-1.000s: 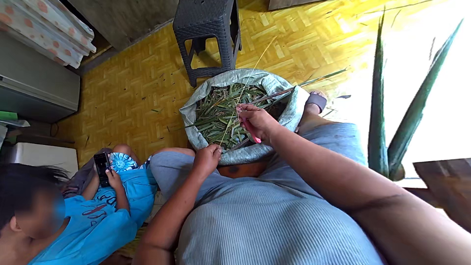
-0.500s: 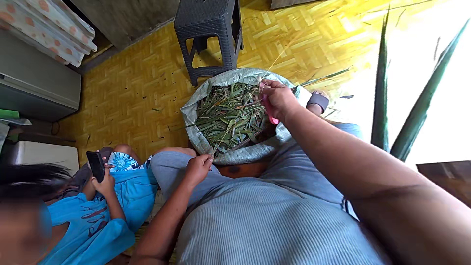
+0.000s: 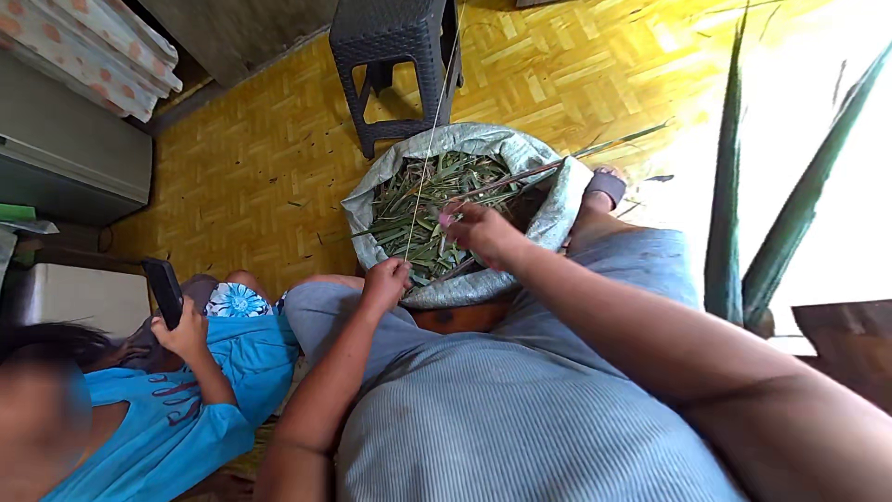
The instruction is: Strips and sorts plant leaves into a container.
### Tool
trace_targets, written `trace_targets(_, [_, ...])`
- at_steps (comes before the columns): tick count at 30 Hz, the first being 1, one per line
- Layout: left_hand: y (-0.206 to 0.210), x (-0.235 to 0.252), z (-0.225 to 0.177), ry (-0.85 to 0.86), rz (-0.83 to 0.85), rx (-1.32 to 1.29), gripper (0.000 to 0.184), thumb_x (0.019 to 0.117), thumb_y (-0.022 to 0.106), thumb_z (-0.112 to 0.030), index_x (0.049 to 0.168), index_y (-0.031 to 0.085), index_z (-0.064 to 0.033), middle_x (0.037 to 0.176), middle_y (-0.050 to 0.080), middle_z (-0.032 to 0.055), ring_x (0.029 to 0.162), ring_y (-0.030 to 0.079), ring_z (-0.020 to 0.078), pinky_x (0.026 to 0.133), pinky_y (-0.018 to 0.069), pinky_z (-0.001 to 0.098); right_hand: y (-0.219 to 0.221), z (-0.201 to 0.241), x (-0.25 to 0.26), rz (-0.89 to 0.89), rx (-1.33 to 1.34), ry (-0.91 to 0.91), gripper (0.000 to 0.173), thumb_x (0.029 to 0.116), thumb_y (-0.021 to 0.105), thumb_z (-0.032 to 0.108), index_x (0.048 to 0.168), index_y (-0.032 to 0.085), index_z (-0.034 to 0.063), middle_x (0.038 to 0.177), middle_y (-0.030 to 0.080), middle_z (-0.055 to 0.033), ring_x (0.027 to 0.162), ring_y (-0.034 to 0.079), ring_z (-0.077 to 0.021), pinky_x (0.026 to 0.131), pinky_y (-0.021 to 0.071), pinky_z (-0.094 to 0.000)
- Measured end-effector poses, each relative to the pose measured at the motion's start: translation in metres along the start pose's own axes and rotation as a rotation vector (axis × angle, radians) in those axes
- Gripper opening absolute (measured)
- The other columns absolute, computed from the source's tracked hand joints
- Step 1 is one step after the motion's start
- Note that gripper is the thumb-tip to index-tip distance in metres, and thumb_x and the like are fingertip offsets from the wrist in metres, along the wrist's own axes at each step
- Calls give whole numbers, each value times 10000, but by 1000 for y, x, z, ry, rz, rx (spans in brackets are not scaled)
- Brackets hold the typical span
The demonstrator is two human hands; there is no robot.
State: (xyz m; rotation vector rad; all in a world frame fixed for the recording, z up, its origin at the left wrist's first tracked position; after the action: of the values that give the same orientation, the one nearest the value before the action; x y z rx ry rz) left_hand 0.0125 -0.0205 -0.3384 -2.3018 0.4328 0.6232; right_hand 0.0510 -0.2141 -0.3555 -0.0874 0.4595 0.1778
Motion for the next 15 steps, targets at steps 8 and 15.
trace_targets(8, [5, 24, -33, 89, 22, 21, 283, 1105, 445, -146, 1085, 653, 44, 904, 685, 148, 841, 658, 234, 837, 528, 444, 36, -7, -20, 110, 67, 9, 374, 1064, 529, 97, 1431, 521, 27, 996, 665, -113, 757, 590, -117, 700, 504, -303])
trace_targets(15, [8, 15, -35, 109, 50, 8, 312, 1115, 443, -151, 1231, 663, 38, 889, 690, 134, 797, 641, 207, 814, 536, 408, 23, -12, -13, 40, 120, 25, 366, 1064, 530, 95, 1427, 547, 52, 1004, 643, -85, 742, 551, -89, 684, 475, -271])
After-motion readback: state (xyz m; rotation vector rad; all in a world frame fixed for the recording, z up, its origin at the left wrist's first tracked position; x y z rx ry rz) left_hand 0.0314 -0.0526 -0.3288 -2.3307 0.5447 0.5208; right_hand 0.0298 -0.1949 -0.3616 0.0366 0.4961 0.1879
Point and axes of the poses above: each hand's wrist, its own x-axis towards the middle knuckle, its own y-axis out of the palm, z = x × y, the point moved 5 cm from there along x, towards the middle knuckle
